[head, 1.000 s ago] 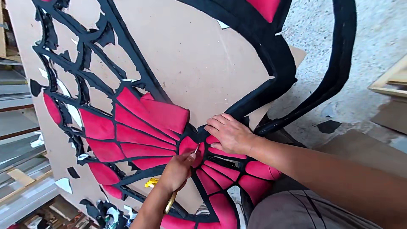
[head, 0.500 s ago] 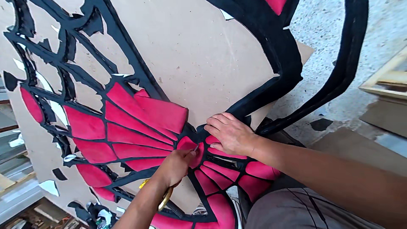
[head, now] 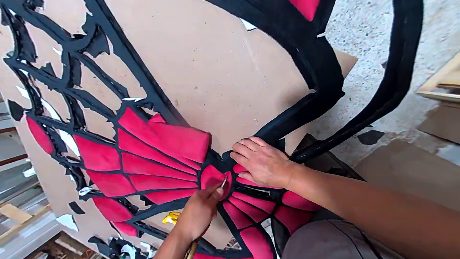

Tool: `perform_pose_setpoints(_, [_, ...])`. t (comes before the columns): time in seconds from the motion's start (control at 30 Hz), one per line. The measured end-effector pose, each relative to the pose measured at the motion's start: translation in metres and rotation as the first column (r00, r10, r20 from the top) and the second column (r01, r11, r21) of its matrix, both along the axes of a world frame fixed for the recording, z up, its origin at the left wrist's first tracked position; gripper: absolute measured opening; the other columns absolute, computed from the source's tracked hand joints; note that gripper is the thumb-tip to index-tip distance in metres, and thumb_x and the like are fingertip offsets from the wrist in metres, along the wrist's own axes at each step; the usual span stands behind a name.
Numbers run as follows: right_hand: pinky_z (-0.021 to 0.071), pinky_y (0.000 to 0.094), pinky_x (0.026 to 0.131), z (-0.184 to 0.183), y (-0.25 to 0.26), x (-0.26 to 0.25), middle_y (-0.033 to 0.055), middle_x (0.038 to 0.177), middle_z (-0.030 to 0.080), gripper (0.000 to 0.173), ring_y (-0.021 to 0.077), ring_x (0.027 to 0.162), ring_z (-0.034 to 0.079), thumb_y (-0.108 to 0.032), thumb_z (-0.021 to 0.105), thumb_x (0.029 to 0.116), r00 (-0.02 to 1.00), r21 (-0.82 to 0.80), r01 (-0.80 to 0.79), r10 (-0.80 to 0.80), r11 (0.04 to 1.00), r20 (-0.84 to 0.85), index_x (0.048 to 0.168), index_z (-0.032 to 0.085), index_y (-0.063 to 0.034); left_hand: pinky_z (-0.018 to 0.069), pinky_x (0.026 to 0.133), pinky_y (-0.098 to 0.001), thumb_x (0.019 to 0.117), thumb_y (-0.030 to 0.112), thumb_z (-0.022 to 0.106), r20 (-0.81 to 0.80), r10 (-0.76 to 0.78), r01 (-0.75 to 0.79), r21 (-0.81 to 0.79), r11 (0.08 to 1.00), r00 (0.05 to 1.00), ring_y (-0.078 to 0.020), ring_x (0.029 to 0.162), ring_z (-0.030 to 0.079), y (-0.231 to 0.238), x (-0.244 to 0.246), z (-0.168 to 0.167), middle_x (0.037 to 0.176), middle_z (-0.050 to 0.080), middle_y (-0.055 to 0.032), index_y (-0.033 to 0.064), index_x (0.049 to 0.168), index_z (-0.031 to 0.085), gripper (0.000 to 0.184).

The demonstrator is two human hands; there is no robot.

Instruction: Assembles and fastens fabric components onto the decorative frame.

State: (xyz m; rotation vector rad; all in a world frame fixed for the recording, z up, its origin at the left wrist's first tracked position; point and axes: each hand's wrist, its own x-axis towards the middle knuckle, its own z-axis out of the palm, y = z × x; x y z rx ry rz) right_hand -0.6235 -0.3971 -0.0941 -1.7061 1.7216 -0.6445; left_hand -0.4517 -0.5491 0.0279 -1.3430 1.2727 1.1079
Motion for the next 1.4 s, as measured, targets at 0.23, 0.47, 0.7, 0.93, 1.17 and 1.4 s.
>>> perform_pose_setpoints(0.23, [0.0373,0.0441,0.115,0.0,0.003,0.0,0.0064,0.139,0.059,0.052,0.0257,0.134,0.051,-0.05,0.063,0.095,0.999,-0.004,-0.004,0.004,1.0,-0.047,0.134,0.063,-0.0147,0.042,0.042,-0.0279,0.1077,0.035,0.05,-0.095,0.063,-0.071,-0.081,0.994,0.993,-0.0108,0.044,0.045,0.011,0.014,-0.009,0.062,0.056,0.0009,0.0174,0.132,0.069,0.035])
perform_pose_setpoints(0.47, [0.038,0.044,0.115,-0.001,0.004,0.002,0.0061,0.138,0.06,0.051,0.0255,0.133,0.052,-0.05,0.063,0.0945,0.998,-0.035,0.008,-0.011,0.999,-0.067,0.132,0.065,-0.0152,0.0402,0.039,-0.0282,0.1082,0.035,0.05,-0.069,0.109,-0.116,-0.113,0.987,0.992,-0.0121,0.041,0.043,0.016,0.012,-0.01,0.06,0.053,-0.0001,0.0186,0.13,0.071,0.034])
perform_pose_setpoints(0.7, [0.0388,0.0441,0.114,-0.001,0.003,0.001,0.0063,0.138,0.06,0.051,0.0252,0.133,0.053,-0.049,0.062,0.0948,0.997,-0.036,0.008,-0.011,0.999,-0.074,0.132,0.065,-0.0148,0.0406,0.039,-0.0278,0.1088,0.037,0.049,0.0,0.079,-0.078,-0.092,0.993,0.997,-0.0122,0.041,0.045,0.01,0.001,-0.012,0.06,0.054,-0.001,0.0191,0.127,0.071,0.034])
perform_pose_setpoints(0.93, [0.0378,0.0431,0.114,-0.001,0.004,0.003,0.0057,0.138,0.06,0.049,0.0244,0.133,0.052,-0.048,0.058,0.0975,0.995,-0.037,0.013,-0.017,0.999,-0.096,0.132,0.065,-0.0145,0.041,0.037,-0.0251,0.1106,0.041,0.044,0.28,-0.102,0.069,0.127,0.99,0.955,-0.0108,0.039,0.046,-0.014,-0.057,-0.014,0.058,0.051,-0.0024,0.0164,0.124,0.068,0.037])
perform_pose_setpoints(1.17, [0.0384,0.0442,0.113,0.004,0.004,0.005,0.0055,0.138,0.06,0.05,0.0247,0.133,0.052,-0.049,0.062,0.0943,0.997,-0.013,0.008,-0.009,1.0,-0.077,0.131,0.065,-0.0157,0.0426,0.042,-0.0254,0.111,0.039,0.043,0.275,-0.184,0.155,0.125,0.98,0.944,-0.011,0.043,0.047,-0.011,-0.064,-0.015,0.062,0.053,-0.0036,0.0116,0.116,0.068,0.038])
perform_pose_setpoints(1.4, [0.038,0.0443,0.114,0.001,0.003,0.003,0.005,0.138,0.06,0.049,0.0248,0.133,0.052,-0.048,0.064,0.0943,0.998,-0.019,0.008,-0.009,1.0,-0.06,0.132,0.065,-0.0161,0.0392,0.039,-0.0271,0.1088,0.034,0.048,-0.082,0.147,-0.148,-0.004,0.989,0.986,-0.0111,0.041,0.042,0.007,0.013,-0.008,0.059,0.052,-0.0002,0.0173,0.13,0.07,0.035])
